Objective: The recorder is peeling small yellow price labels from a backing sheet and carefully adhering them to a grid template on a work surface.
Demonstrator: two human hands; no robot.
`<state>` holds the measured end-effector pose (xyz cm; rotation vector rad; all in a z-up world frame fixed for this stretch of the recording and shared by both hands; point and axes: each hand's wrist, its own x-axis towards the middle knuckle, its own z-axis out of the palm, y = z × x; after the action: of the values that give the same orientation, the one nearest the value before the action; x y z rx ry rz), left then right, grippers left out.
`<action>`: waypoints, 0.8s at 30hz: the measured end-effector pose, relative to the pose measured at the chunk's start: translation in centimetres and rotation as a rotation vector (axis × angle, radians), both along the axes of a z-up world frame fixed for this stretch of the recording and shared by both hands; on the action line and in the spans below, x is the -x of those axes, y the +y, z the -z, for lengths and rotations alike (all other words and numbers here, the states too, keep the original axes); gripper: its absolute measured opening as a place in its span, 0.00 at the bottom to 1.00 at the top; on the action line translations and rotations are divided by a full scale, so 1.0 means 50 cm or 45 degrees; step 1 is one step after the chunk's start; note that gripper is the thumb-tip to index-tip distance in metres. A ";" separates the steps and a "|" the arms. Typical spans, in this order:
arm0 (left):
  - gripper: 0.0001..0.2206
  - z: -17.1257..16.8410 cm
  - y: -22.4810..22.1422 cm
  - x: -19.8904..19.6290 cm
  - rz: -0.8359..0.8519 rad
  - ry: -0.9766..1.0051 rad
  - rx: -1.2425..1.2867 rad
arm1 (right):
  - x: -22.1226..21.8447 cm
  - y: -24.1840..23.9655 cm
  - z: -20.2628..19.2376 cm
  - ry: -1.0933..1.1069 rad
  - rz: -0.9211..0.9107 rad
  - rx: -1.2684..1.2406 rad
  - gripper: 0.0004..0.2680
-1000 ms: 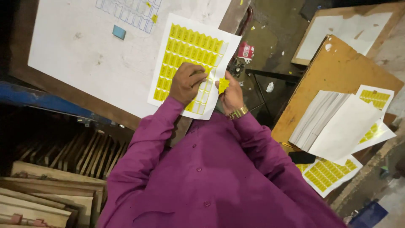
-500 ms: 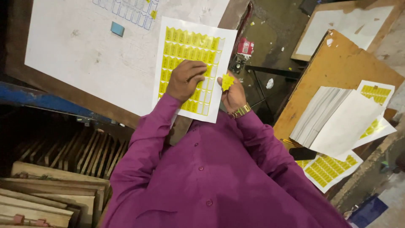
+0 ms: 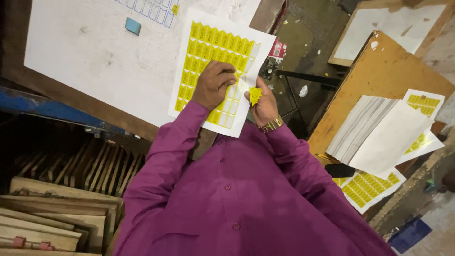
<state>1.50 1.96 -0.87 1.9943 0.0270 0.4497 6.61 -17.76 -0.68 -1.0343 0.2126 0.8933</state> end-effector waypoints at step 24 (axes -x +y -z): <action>0.10 -0.035 -0.088 0.018 -0.626 0.228 0.072 | -0.018 -0.002 0.080 -0.147 0.107 0.253 0.12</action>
<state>0.59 -2.42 0.88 1.9592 0.6458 0.5706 7.50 -17.84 -4.70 -1.2488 0.2500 0.7442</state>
